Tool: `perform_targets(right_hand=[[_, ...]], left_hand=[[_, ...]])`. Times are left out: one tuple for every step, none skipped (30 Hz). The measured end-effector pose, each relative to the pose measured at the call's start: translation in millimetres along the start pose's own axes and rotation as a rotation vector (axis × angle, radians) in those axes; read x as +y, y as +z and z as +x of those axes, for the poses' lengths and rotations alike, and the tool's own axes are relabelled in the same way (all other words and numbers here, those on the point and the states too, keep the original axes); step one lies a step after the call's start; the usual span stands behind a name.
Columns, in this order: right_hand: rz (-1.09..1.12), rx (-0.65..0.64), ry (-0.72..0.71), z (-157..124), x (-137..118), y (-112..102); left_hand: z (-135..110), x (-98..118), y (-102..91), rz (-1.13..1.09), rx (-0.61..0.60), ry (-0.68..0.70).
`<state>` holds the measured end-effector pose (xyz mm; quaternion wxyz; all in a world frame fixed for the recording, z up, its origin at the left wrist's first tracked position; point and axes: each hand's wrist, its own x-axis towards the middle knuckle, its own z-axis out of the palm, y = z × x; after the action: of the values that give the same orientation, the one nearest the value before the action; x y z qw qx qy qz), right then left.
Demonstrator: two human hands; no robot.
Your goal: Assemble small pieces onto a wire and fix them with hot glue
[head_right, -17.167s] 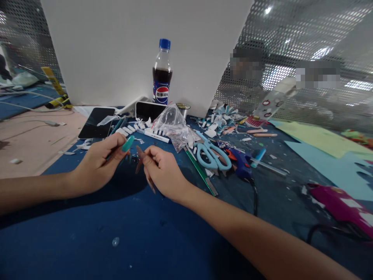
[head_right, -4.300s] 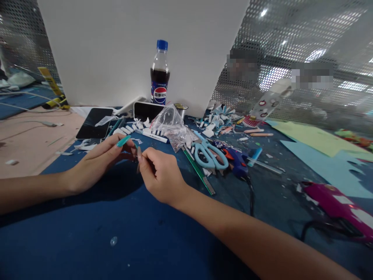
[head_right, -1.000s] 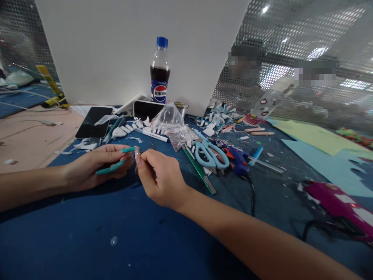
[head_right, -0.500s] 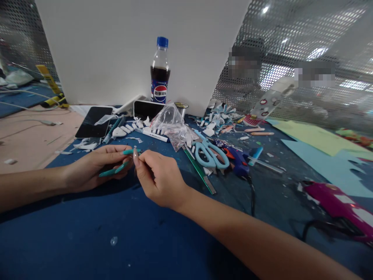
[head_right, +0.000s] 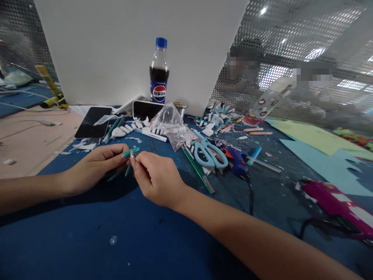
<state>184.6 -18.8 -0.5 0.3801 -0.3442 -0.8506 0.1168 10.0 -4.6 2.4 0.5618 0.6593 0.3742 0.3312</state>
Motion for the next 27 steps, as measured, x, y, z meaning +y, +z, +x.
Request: perform_targets(right_hand=[[0.007,-0.012,0.018,0,0,0],[0.021,-0.028,0.039,1,-1,-1],[0.039,-0.043,0.061,1,-1,-1],[0.057,-0.057,0.081,2,-1,-2],[0.072,-0.068,0.097,2,-1,-2],[0.078,-0.077,0.112,2,-1,-3],[0.076,-0.086,0.130,2,-1,-3],[0.064,-0.105,0.150,2,-1,-3],[0.045,-0.132,0.167,3,0,-3],[0.021,-0.166,0.181,3,0,-2],[-0.008,-0.204,0.193,4,1,-2],[-0.039,-0.240,0.203,4,2,-1],[-0.067,-0.270,0.214,5,3,0],[-0.088,-0.291,0.227,5,3,1],[-0.101,-0.304,0.242,6,4,1],[-0.105,-0.313,0.256,6,4,2],[-0.103,-0.319,0.267,7,5,2],[-0.097,-0.325,0.276,7,5,2],[-0.091,-0.329,0.283,7,5,2],[-0.085,-0.332,0.290,7,5,2],[-0.081,-0.334,0.295,7,5,2],[-0.078,-0.335,0.299,7,5,2],[-0.079,-0.335,0.304,7,6,3],[-0.082,-0.333,0.308,6,6,3],[-0.084,-0.327,0.310,6,6,3],[-0.086,-0.313,0.311,6,7,3],[-0.086,-0.287,0.306,5,7,3]], left_hand=[[-1,0,-1.3,0.118,0.046,0.040],[-1,0,-3.1,0.246,0.102,0.092],[-2,-1,-5.1,0.378,0.158,0.163],[-2,-2,-7.2,0.505,0.207,0.252],[-3,-3,-9.2,0.616,0.247,0.347],[-3,-4,-11.0,0.704,0.274,0.436],[-4,-5,-12.5,0.766,0.293,0.508],[-4,-6,-13.5,0.807,0.308,0.561],[-5,-7,-14.2,0.833,0.327,0.593],[-5,-8,-14.6,0.850,0.354,0.611],[-5,-9,-14.9,0.862,0.385,0.621],[-5,-10,-15.0,0.871,0.411,0.625],[-6,-11,-15.1,0.879,0.429,0.622],[-6,-11,-15.2,0.883,0.438,0.613],[-6,-12,-15.3,0.882,0.440,0.599],[-6,-12,-15.3,0.873,0.443,0.585],[-7,-12,-15.3,0.856,0.453,0.576],[-7,-12,-15.2,0.834,0.471,0.575],[-7,-12,-15.1,0.810,0.499,0.582],[-8,-12,-14.8,0.788,0.530,0.596],[-8,-12,-14.5,0.773,0.560,0.617],[-8,-12,-14.2,0.765,0.585,0.641],[-8,-12,-13.9,0.759,0.601,0.666],[-8,-12,-13.7,0.755,0.604,0.679],[-8,-11,-13.5,0.750,0.597,0.680],[-7,-11,-13.4,0.747,0.577,0.669],[-7,-10,-13.4,0.748,0.549,0.646]])
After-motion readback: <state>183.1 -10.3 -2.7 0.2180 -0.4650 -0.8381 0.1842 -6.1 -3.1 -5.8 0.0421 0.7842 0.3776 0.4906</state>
